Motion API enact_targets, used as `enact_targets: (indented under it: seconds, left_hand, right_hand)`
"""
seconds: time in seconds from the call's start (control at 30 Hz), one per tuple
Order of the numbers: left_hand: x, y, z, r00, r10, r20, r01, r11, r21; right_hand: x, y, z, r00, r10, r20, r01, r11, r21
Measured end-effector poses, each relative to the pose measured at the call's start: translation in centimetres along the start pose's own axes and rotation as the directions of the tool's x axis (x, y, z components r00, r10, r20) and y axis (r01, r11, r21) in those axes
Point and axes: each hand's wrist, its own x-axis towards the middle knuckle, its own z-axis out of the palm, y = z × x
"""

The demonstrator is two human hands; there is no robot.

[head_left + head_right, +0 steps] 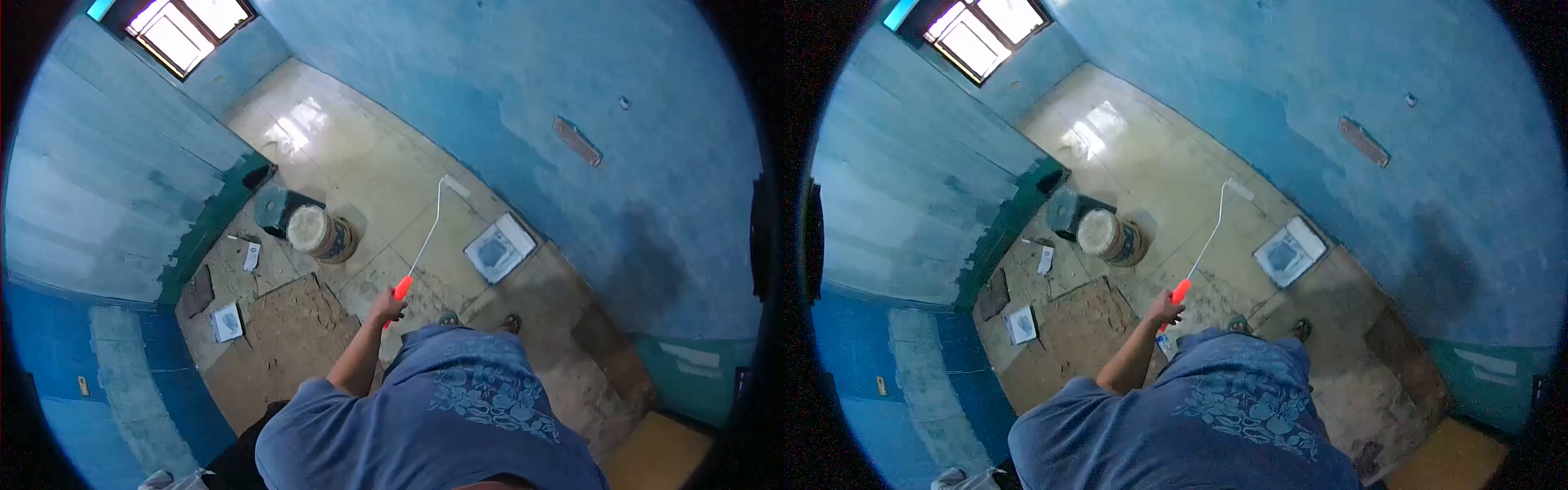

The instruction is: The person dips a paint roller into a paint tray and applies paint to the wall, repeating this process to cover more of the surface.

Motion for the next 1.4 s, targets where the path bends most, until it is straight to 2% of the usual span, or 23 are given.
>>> enact_targets:
  seconds: [0.03,0.1,0.13,0.17,0.2,0.23,0.27,0.33,0.4,0.5,0.6,0.67,0.73,0.87,0.93,0.97,1.0,1.03,1.1,1.23,1.3,1.37,1.4]
  left_hand:
    - [0.1,0.7,0.0,1.000,-0.017,0.016,0.016,1.000,0.009]
    - [0.3,2.7,0.4,0.998,-0.005,0.055,-0.013,0.945,0.328]
    - [0.3,2.3,0.9,0.998,-0.015,0.060,-0.006,0.944,0.330]
    - [0.8,1.4,1.7,0.997,0.075,0.005,-0.071,0.917,0.393]
    - [1.5,0.5,2.1,0.984,0.174,-0.046,-0.134,0.879,0.458]
    - [2.5,-1.9,3.1,0.981,0.173,-0.089,-0.123,0.905,0.406]
    - [1.4,-0.7,3.4,0.986,0.134,-0.104,-0.057,0.840,0.539]
    - [-1.2,1.6,3.8,0.991,0.098,-0.096,-0.033,0.850,0.525]
    - [-1.1,1.1,5.1,0.992,0.087,-0.091,-0.022,0.833,0.553]
    - [-3.1,2.6,7.0,0.995,0.062,-0.079,-0.007,0.828,0.561]
    - [-3.1,0.8,10.1,0.990,0.119,-0.077,-0.059,0.840,0.540]
    - [-4.4,2.0,12.7,0.997,-0.077,-0.017,0.079,0.989,0.125]
    - [-6.6,4.7,15.0,0.997,-0.060,-0.043,0.063,0.995,0.083]
    - [-8.0,7.6,19.1,0.986,-0.116,-0.120,0.149,0.937,0.315]
    - [-7.7,6.7,21.7,0.949,0.058,-0.309,0.107,0.864,0.492]
    - [-7.9,7.0,22.9,0.952,0.044,-0.303,0.120,0.858,0.500]
    - [-8.1,7.7,23.8,0.956,0.028,-0.292,0.131,0.850,0.510]
    - [-8.4,8.5,25.0,0.963,0.027,-0.268,0.109,0.873,0.476]
    - [-8.5,8.8,26.9,0.973,0.090,-0.214,0.014,0.897,0.441]
    - [-6.0,6.9,30.6,0.976,0.166,-0.143,-0.089,0.896,0.434]
    - [-4.2,6.8,32.0,0.994,-0.111,0.002,0.090,0.814,0.574]
    - [-2.5,6.3,34.4,0.998,-0.016,-0.068,0.050,0.848,0.528]
    - [-0.2,3.9,35.5,0.998,0.002,0.058,-0.038,0.785,0.619]
  right_hand:
    - [-0.1,0.2,0.9,0.998,0.052,0.045,-0.056,0.994,0.097]
    - [0.5,-2.8,3.0,0.983,0.121,0.138,-0.156,0.945,0.286]
    - [1.6,-5.5,4.3,0.971,0.143,0.192,-0.206,0.906,0.369]
    - [-1.8,-4.7,-0.8,0.968,0.151,0.199,-0.216,0.905,0.367]
    - [-3.7,-10.1,-0.6,0.992,0.099,-0.082,-0.078,0.971,0.225]
    - [-6.1,-23.2,5.0,0.939,-0.005,-0.344,0.021,0.999,0.044]
    - [-5.2,-25.4,4.8,0.933,-0.064,-0.354,0.087,0.995,0.050]
    - [-2.3,-27.4,3.1,0.924,-0.130,-0.359,0.159,0.986,0.053]
    - [3.3,-27.9,1.7,0.900,-0.291,-0.326,0.261,0.956,-0.133]
    - [-0.7,-35.3,1.1,0.896,-0.370,-0.245,0.323,0.922,-0.211]
    - [4.2,-34.9,-2.1,0.899,-0.384,-0.209,0.330,0.910,-0.252]
    - [6.3,-35.0,-5.5,0.946,-0.283,-0.156,0.251,0.948,-0.196]
    - [9.8,-33.1,-9.6,0.947,-0.313,-0.074,0.307,0.948,-0.082]
    - [15.2,-29.4,-17.2,0.893,-0.440,-0.090,0.384,0.851,-0.358]
    - [16.0,-29.6,-20.0,0.913,-0.406,-0.037,0.372,0.867,-0.332]
    - [17.8,-28.4,-21.6,0.929,-0.369,-0.013,0.351,0.894,-0.280]
    - [12.0,-33.4,-21.9,0.920,-0.393,0.004,0.345,0.802,-0.487]
    - [9.9,-35.1,-21.5,0.961,-0.259,-0.095,0.189,0.869,-0.458]
    - [13.1,-33.6,-22.7,0.964,-0.263,0.044,0.254,0.853,-0.457]
    - [10.3,-36.0,-21.3,0.948,-0.275,0.162,0.319,0.840,-0.440]
    - [10.4,-35.7,-19.1,0.931,-0.300,0.209,0.366,0.765,-0.529]
    - [12.0,-34.1,-17.9,0.962,-0.173,0.211,0.266,0.762,-0.590]
    - [13.2,-32.6,-17.2,0.916,-0.307,0.257,0.400,0.710,-0.580]
